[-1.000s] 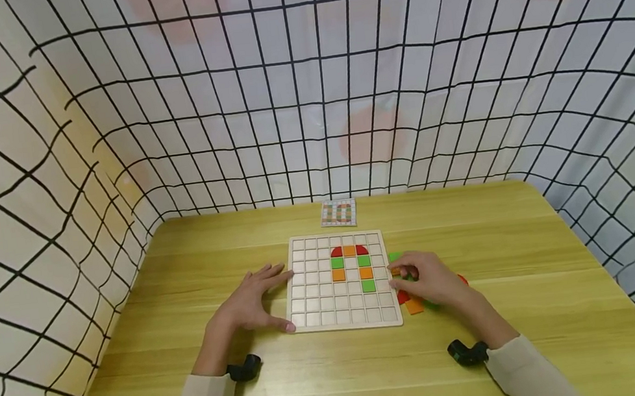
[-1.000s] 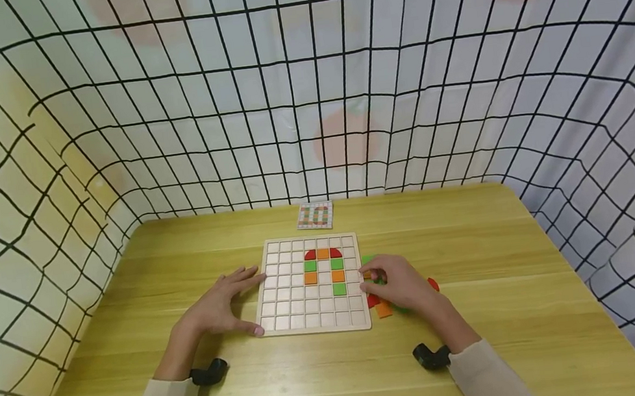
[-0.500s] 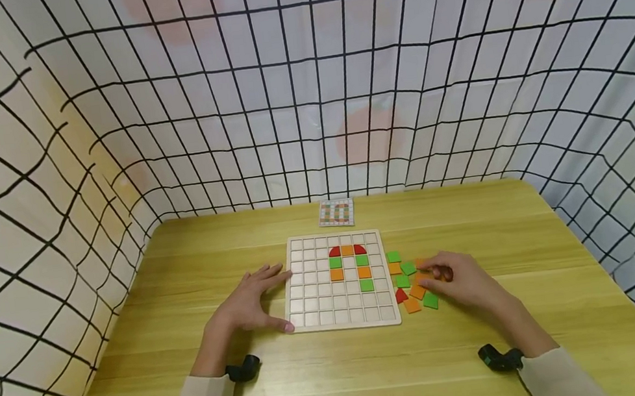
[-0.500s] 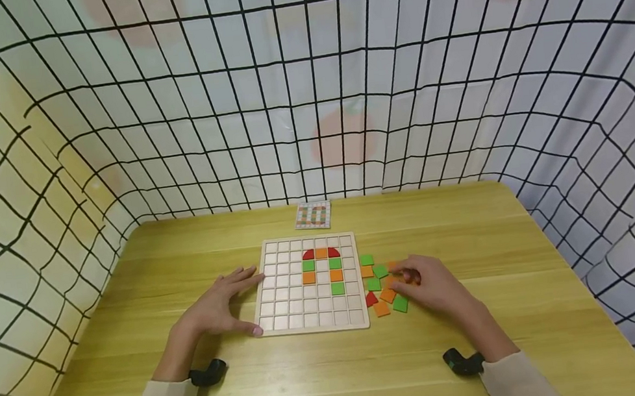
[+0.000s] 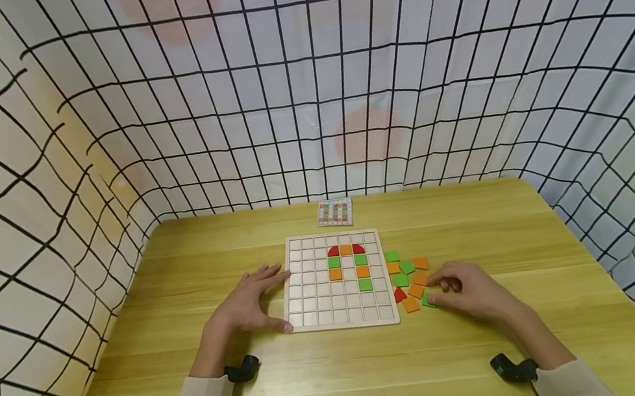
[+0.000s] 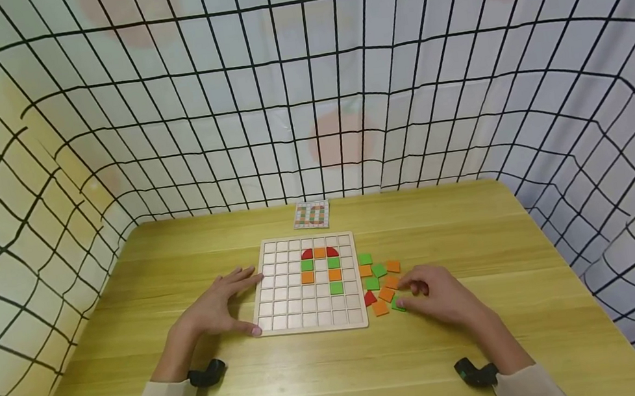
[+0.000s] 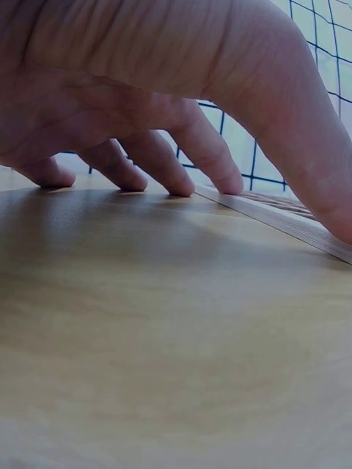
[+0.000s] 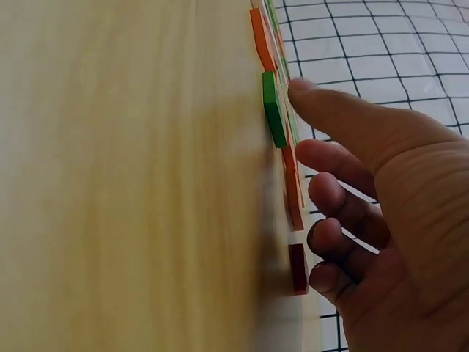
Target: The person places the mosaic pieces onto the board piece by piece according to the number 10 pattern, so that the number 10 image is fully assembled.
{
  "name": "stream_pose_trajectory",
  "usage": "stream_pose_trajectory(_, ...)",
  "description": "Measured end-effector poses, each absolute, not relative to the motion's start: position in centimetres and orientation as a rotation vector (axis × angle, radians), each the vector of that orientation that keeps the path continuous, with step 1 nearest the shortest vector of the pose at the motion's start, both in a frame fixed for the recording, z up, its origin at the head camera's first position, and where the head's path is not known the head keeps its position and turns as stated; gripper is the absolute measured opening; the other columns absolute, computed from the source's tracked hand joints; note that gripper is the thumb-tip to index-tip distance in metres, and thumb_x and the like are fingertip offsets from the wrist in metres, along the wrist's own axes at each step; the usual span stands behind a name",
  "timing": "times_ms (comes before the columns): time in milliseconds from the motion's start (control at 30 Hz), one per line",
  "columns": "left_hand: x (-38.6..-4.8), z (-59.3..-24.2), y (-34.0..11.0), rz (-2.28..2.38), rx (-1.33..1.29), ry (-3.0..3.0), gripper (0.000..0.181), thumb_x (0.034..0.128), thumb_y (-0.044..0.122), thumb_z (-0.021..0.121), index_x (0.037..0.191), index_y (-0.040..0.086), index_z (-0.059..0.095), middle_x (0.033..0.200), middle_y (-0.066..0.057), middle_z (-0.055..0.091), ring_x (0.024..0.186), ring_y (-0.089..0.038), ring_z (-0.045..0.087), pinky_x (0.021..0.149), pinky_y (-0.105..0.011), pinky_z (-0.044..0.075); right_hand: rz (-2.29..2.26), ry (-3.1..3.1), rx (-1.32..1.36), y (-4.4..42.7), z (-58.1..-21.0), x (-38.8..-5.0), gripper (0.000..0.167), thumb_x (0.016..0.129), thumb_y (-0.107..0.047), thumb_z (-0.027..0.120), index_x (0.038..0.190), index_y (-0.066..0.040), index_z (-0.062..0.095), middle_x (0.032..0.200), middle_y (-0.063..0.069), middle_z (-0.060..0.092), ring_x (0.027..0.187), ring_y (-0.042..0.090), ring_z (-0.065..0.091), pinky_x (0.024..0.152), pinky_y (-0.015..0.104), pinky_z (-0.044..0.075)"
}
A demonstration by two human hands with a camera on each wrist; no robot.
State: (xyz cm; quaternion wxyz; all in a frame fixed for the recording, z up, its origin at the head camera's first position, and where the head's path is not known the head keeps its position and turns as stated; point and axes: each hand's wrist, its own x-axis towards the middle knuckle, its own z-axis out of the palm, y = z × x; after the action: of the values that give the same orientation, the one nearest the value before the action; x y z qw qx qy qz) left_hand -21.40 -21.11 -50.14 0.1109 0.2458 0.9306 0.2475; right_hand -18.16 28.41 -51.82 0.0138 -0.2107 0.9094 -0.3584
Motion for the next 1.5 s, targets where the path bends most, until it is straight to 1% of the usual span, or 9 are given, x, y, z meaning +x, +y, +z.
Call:
stream_pose_trajectory(167,-21.5,-50.2,-21.1,0.712,0.716,2.734,0.113,0.0628,0.068,0.09,0.158,0.028,0.043,0.17,-0.006,0.029,0.16,-0.035,0.018,0.128,-0.065,0.008,-1.077,2.849,-0.635,28.4,-51.6,-17.5,0.032,0.078,-0.04,0.091,0.101,-0.024,0.077,0.081,-0.006,0.059,0.072,0.011,0.049,0.062,0.023,0.04)
stream_pose_trajectory(267,-21.5,-50.2,-21.2,0.701,0.717,2.736,0.114,0.0629,0.068,0.089,0.159,0.028,0.043,0.17,-0.006,0.029,0.16,-0.035,0.018,0.128,-0.065,0.008,-1.035,2.84,-0.626,28.5,-51.5,-17.2,0.037,0.076,-0.045,0.091,0.103,-0.024,0.077,0.084,-0.007,0.059,0.075,0.01,0.05,0.065,0.021,0.042)
stream_pose_trajectory(400,-21.5,-50.2,-21.2,0.696,0.724,2.739,0.114,0.0632,0.068,0.089,0.159,0.027,0.043,0.17,-0.006,0.029,0.16,-0.035,0.018,0.127,-0.066,0.009,-1.012,2.829,-0.639,28.6,-51.5,-17.1,0.038,0.078,-0.046,0.089,0.107,-0.024,0.078,0.086,-0.011,0.061,0.076,0.006,0.051,0.066,0.021,0.044)
stream_pose_trajectory(700,-21.5,-50.1,-21.1,0.711,0.735,2.739,0.113,0.0639,0.068,0.089,0.158,0.026,0.044,0.17,-0.008,0.029,0.159,-0.037,0.019,0.127,-0.067,0.009,-1.02,2.831,-0.709,28.7,-51.7,-17.4,0.027,0.084,-0.035,0.086,0.107,-0.021,0.08,0.082,-0.014,0.059,0.072,0.005,0.048,0.061,0.02,0.041)
stream_pose_trajectory(833,-21.4,-50.0,-21.0,0.722,0.739,2.742,0.112,0.064,0.067,0.089,0.158,0.024,0.045,0.169,-0.009,0.031,0.159,-0.039,0.02,0.126,-0.069,0.009,-1.035,2.817,-0.702,28.6,-51.5,-17.5,0.026,0.086,-0.034,0.085,0.108,-0.021,0.08,0.082,-0.013,0.057,0.071,0.005,0.047,0.06,0.021,0.041)
stream_pose_trajectory(1100,-21.3,-50.1,-21.0,0.728,0.723,2.735,0.113,0.0633,0.067,0.089,0.158,0.026,0.044,0.17,-0.008,0.03,0.159,-0.038,0.019,0.127,-0.067,0.009,-1.016,2.832,-0.668,28.0,-51.3,-18.2,0.028,0.088,-0.039,0.082,0.112,-0.025,0.078,0.082,-0.011,0.056,0.072,0.007,0.046,0.06,0.023,0.039)
stream_pose_trajectory(1367,-21.3,-50.1,-21.0,0.727,0.721,2.734,0.113,0.0632,0.067,0.09,0.158,0.026,0.044,0.17,-0.007,0.03,0.159,-0.037,0.019,0.127,-0.067,0.008,-0.963,2.853,-0.67,26.0,-50.6,-18.8,0.032,0.091,-0.038,0.079,0.118,-0.021,0.078,0.083,-0.01,0.052,0.076,0.008,0.046,0.064,0.023,0.038)
stream_pose_trajectory(1500,-21.3,-50.0,-21.0,0.727,0.717,2.739,0.113,0.063,0.067,0.09,0.157,0.025,0.045,0.17,-0.007,0.03,0.159,-0.037,0.019,0.127,-0.067,0.009,-0.979,2.836,-0.663,24.8,-50.4,-19.2,0.03,0.092,-0.035,0.079,0.117,-0.018,0.078,0.084,-0.008,0.053,0.077,0.01,0.047,0.065,0.023,0.039)
